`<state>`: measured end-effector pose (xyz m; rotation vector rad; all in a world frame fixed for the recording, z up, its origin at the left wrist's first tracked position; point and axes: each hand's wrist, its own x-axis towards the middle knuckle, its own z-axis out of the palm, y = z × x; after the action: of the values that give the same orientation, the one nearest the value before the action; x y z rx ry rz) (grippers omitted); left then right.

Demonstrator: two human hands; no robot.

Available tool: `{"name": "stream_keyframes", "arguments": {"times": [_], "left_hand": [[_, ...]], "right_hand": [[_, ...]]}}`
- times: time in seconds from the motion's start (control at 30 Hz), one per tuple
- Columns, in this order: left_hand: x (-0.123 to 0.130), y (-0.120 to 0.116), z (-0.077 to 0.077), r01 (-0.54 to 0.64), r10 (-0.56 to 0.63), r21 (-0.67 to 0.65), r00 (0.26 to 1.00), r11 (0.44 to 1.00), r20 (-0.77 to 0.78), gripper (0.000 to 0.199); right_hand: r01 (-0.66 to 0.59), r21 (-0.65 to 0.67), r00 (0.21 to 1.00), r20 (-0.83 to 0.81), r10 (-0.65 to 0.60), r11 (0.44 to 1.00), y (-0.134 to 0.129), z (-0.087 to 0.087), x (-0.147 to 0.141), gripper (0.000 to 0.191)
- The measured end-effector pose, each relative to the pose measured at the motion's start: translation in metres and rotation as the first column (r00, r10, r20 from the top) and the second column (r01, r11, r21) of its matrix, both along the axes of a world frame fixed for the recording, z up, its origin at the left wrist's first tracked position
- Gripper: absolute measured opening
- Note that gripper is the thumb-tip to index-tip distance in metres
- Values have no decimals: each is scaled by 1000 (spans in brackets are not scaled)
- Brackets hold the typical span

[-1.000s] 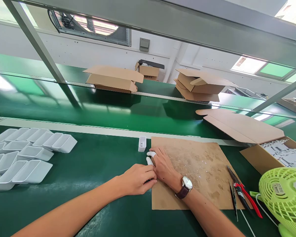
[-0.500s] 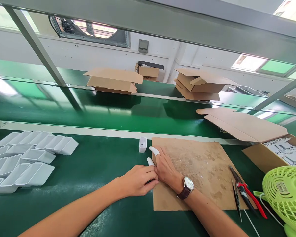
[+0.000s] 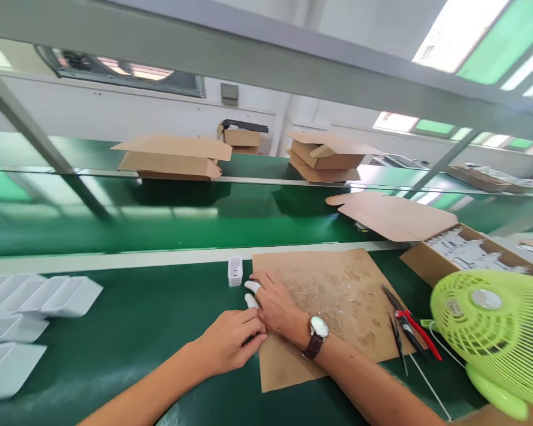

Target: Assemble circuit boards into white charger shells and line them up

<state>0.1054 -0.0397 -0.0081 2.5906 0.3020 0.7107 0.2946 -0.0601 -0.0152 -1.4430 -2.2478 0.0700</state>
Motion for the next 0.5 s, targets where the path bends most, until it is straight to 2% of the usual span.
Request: {"name": "stream_keyframes", "arguments": {"times": [0.17, 0.3, 0.5], "left_hand": [[0, 6, -4, 39, -38, -41, 999, 998, 13, 18], [1, 8, -8, 39, -36, -86, 998, 995, 42, 16], [3, 8, -10, -11, 11, -30, 1000, 999, 27, 18]], "right_hand": [[23, -41, 991, 132, -18, 999, 6, 6, -1, 23], [31, -48, 984, 179, -22, 998, 7, 9, -1, 26], [32, -29, 978, 209, -26, 999, 6, 16, -3, 30]]}}
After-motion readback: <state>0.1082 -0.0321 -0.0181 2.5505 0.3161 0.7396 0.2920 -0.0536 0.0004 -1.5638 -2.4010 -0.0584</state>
